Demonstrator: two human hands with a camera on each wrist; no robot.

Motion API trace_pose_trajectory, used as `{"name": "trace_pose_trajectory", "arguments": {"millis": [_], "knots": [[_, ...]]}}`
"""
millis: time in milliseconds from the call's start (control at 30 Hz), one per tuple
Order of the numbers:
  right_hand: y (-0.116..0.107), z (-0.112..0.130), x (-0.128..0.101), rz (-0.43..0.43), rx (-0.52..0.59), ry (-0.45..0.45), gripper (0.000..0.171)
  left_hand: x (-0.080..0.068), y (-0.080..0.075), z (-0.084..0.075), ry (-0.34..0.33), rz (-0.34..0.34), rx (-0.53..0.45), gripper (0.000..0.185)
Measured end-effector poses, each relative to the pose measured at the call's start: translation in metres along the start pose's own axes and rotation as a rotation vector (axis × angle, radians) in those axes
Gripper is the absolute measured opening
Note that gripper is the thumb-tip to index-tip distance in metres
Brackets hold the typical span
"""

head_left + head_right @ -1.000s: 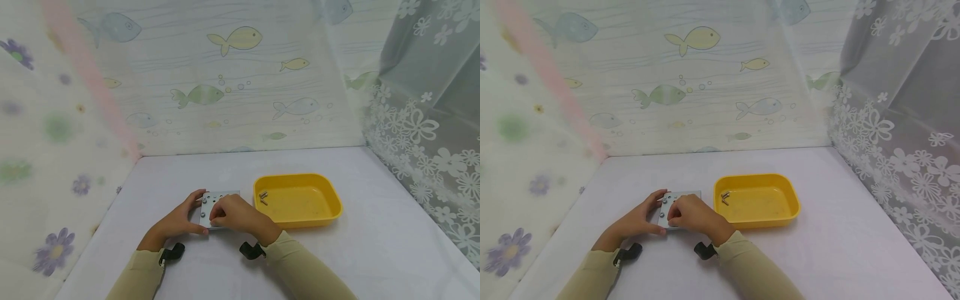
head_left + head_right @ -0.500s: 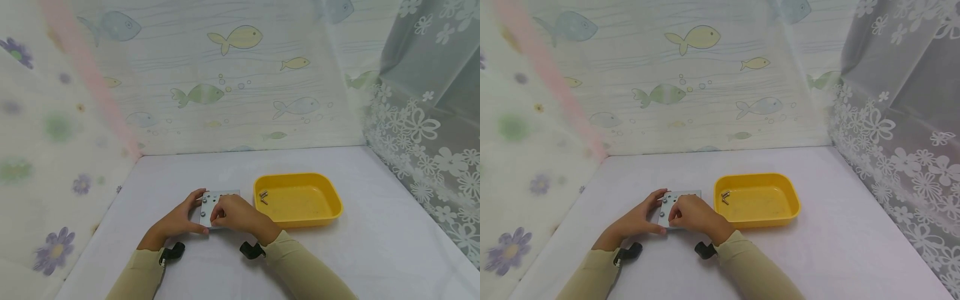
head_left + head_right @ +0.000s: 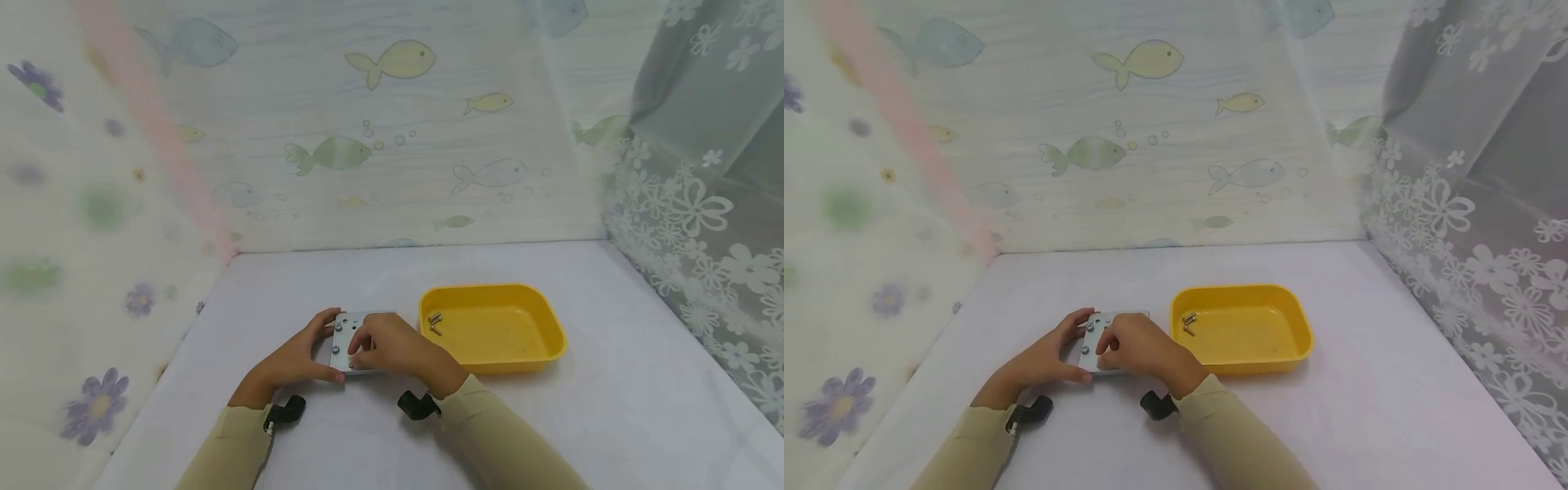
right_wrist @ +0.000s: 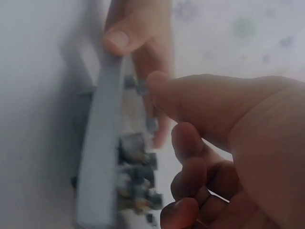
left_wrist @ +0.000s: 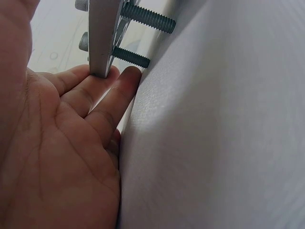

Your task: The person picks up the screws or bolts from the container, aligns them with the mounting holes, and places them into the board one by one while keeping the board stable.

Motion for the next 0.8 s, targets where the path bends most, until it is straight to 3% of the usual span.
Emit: {"name": "trace_pose_trajectory", "arguments": {"millis": [433,800], "knots": [[-0.050,-0.007,-0.005,-0.011,0.017,0.006,0.016,0.002,0.000,0.001,-0.013,-0.001,0.025,0.126],[-0.103,-0.052,-0.019,-0.077,0.020,0.101,0.008,0.003,0.000,0.004,-0.006,-0.018,0.056,0.128]]}}
Point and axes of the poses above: each hand's wrist, its own x-axis towards the middle knuckle, its own y-axis out of the palm, z = x × y, the point moved 8 cm from there along x, towards the middle knuckle, and after that the axes turned 4 degrees about y, right-handed, at the moved point
